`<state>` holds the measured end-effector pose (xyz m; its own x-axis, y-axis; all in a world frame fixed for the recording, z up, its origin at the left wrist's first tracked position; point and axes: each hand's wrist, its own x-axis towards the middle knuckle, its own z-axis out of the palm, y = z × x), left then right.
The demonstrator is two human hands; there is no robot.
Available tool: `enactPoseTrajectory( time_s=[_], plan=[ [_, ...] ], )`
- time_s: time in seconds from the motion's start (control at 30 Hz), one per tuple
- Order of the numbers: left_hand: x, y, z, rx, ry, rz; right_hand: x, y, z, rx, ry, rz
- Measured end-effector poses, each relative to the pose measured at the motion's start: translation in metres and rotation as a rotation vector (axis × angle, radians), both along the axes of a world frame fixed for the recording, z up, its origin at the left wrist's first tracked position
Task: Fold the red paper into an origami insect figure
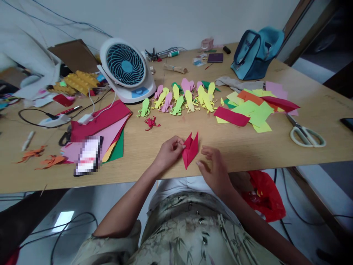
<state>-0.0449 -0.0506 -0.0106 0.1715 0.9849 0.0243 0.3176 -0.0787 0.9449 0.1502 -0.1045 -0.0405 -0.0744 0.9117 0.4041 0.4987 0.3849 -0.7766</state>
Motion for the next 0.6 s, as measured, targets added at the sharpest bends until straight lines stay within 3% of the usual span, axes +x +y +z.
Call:
enactPoseTrajectory(
  time_s=[0.07,0.2,0.43,0.6],
  plan=[
    [0.003,-0.001,0.000,-0.043,-0.134,-0.003,0.003,0.012,0.002,-0.141,0.190,0.009],
    [0.011,-0.007,0.005,-0.078,-0.248,-0.036,0.004,0.035,0.009,-0.360,0.347,0.242],
    [0.014,-0.012,0.016,-0.082,-0.254,-0.121,0.008,0.047,0.003,-0.419,0.373,0.267],
    [0.017,-0.013,0.019,-0.093,-0.243,-0.139,0.006,0.051,0.010,-0.416,0.408,0.277]
  ],
)
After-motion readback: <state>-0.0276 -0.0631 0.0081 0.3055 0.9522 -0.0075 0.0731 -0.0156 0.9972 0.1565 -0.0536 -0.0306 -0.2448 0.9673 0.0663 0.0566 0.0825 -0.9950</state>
